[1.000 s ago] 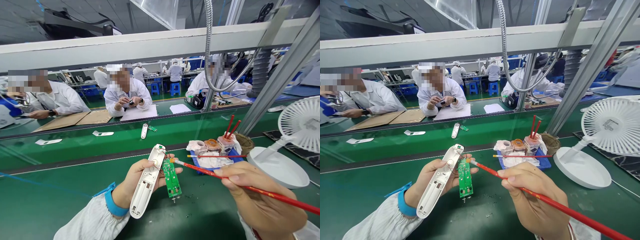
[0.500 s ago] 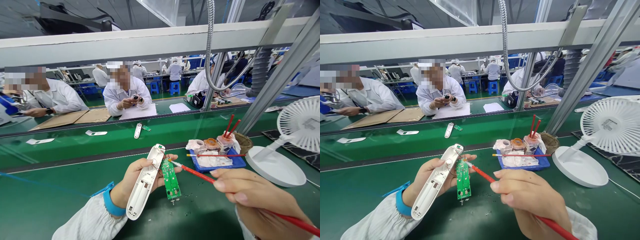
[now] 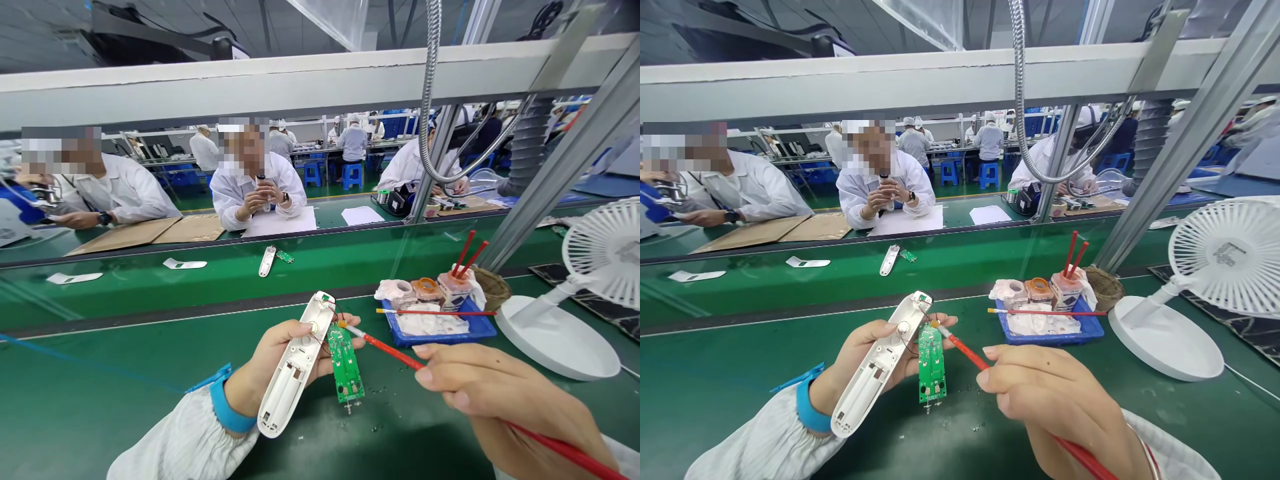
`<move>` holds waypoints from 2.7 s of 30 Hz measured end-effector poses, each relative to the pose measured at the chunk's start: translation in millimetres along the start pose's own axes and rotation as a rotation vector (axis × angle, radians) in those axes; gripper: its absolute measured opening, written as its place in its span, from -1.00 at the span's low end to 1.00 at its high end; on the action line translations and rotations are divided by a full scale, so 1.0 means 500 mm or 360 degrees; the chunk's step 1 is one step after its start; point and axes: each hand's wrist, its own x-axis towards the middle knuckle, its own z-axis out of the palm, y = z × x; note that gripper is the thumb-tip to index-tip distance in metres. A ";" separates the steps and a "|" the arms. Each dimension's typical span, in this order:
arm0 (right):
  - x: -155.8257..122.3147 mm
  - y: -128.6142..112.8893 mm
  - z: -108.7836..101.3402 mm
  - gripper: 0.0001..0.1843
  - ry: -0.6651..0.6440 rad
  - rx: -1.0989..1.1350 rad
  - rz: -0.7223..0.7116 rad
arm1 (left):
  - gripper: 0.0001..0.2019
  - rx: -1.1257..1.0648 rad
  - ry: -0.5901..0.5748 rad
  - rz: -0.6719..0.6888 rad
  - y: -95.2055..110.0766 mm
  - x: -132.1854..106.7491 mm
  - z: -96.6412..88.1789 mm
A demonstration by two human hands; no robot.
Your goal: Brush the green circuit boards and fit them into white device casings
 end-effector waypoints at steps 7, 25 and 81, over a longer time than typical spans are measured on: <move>-0.002 0.011 -0.008 -0.71 0.0486 -0.0228 0.0196 | -0.55 -0.0043 0.0088 0.0064 0.002 -0.014 -0.006; -0.164 0.231 0.041 -0.53 0.1731 0.0006 0.1957 | -0.44 0.0458 0.0354 0.0283 -0.045 -0.001 -0.009; -0.006 0.086 0.169 -0.49 0.0229 0.1597 0.1935 | -0.55 0.3290 0.0629 0.0685 -0.074 0.047 -0.072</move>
